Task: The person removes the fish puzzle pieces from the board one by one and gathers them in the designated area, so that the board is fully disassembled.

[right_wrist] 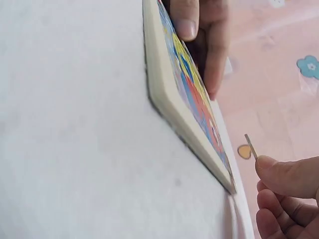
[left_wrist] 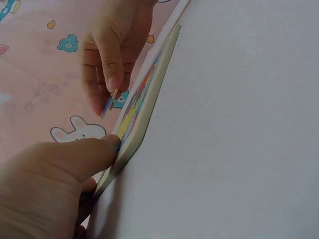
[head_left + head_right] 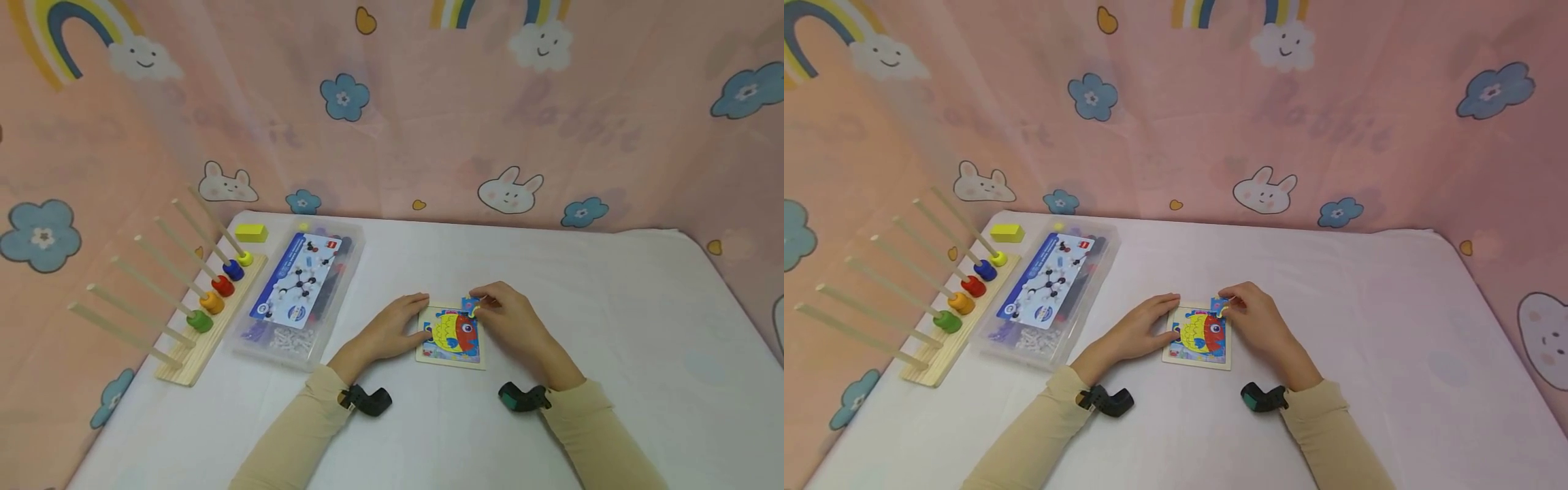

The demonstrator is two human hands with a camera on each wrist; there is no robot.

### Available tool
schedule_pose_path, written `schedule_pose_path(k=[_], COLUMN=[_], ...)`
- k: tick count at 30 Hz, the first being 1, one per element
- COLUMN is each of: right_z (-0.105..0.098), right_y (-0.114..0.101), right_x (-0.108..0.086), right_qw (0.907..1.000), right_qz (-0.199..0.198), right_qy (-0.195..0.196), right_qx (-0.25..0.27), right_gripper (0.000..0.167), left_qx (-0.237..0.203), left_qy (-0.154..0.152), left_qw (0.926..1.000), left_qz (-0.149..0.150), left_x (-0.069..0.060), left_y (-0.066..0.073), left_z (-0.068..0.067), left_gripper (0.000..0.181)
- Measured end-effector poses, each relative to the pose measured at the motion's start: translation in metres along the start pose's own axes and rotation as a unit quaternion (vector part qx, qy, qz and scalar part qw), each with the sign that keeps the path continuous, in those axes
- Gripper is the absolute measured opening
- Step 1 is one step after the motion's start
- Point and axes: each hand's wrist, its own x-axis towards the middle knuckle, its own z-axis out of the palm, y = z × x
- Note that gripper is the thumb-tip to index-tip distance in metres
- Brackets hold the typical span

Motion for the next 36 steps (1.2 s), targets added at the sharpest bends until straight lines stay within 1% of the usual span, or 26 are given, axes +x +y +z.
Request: schedule_pose_path(k=[3, 5, 9, 14, 16, 25, 36], right_z=[-0.011, -0.019, -0.030, -0.034, -0.034, -0.029, -0.028], right_y=[0.014, 0.024, 0.042, 0.058, 0.060, 0.063, 0.066], right_x=[-0.004, -0.007, -0.012, -0.015, -0.015, -0.016, -0.015], right_qw=[0.9998, 0.9996, 0.9986, 0.9940, 0.9928, 0.9918, 0.9916], right_qz=[0.019, 0.020, 0.004, -0.020, -0.023, -0.032, -0.034], right_qy=[0.010, 0.020, 0.051, 0.089, 0.097, 0.110, 0.111], right_qx=[-0.003, -0.006, -0.017, -0.059, -0.066, -0.056, -0.057], right_gripper=[0.032, 0.032, 0.032, 0.030, 0.030, 0.031, 0.031], left_qx=[0.002, 0.004, 0.003, 0.002, 0.002, 0.001, -0.002], left_qy=[0.002, 0.003, 0.004, 0.003, 0.002, 0.005, 0.003], left_qw=[1.0000, 1.0000, 1.0000, 1.0000, 1.0000, 1.0000, 1.0000], left_qz=[0.001, 0.001, -0.001, -0.001, -0.002, 0.003, 0.001], left_x=[0.001, 0.001, 0.001, 0.000, 0.000, -0.001, -0.001], left_y=[0.000, 0.000, 0.001, 0.002, 0.002, 0.001, 0.001], left_z=[0.001, 0.002, 0.003, 0.002, 0.002, 0.001, 0.000], left_gripper=[0.065, 0.065, 0.065, 0.065, 0.065, 0.064, 0.064])
